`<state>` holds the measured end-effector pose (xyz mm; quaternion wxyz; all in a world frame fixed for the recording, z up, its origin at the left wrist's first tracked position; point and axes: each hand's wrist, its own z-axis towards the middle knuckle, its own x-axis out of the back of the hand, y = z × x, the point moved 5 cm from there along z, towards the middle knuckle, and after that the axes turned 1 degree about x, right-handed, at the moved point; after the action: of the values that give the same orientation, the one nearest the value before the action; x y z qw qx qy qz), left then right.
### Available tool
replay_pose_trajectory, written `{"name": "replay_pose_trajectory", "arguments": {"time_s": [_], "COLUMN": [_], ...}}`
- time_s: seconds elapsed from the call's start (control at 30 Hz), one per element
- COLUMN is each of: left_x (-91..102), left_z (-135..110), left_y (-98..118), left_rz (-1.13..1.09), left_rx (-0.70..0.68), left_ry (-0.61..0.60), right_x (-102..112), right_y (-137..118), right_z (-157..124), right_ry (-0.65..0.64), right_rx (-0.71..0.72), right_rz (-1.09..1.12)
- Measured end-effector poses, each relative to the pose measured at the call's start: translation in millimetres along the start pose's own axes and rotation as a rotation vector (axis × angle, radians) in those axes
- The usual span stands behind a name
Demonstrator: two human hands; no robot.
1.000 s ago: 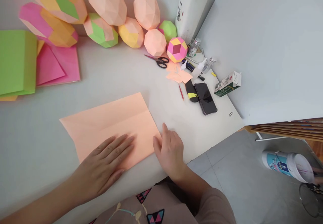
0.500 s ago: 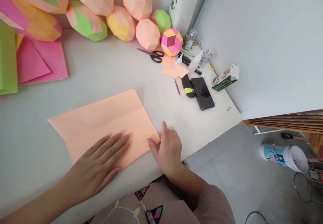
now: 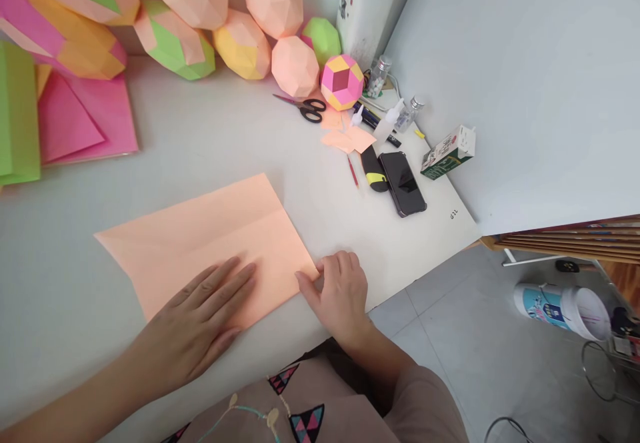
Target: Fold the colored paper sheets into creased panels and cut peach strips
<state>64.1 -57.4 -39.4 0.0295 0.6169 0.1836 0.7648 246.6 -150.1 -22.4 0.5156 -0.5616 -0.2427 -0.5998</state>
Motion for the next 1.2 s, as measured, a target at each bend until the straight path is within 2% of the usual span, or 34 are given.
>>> {"name": "replay_pose_trajectory", "arguments": {"time_s": [0.6,1.2], "left_x": [-1.6,-1.9], "left_z": [0.4,-0.5], "left_y": [-1.9,-1.5], "left_rz": [-0.016,-0.014], "left_rx": [-0.004,-0.002], "left_ry": [-0.014,0.001], "right_x": [2.3,3.9], "right_y": [-4.2,1.8], "right_z": [-3.5,-9.9], "right_ry": [0.005,0.021], "right_rx": [-0.009,-0.010], "right_rz": [-0.040,-0.024]}}
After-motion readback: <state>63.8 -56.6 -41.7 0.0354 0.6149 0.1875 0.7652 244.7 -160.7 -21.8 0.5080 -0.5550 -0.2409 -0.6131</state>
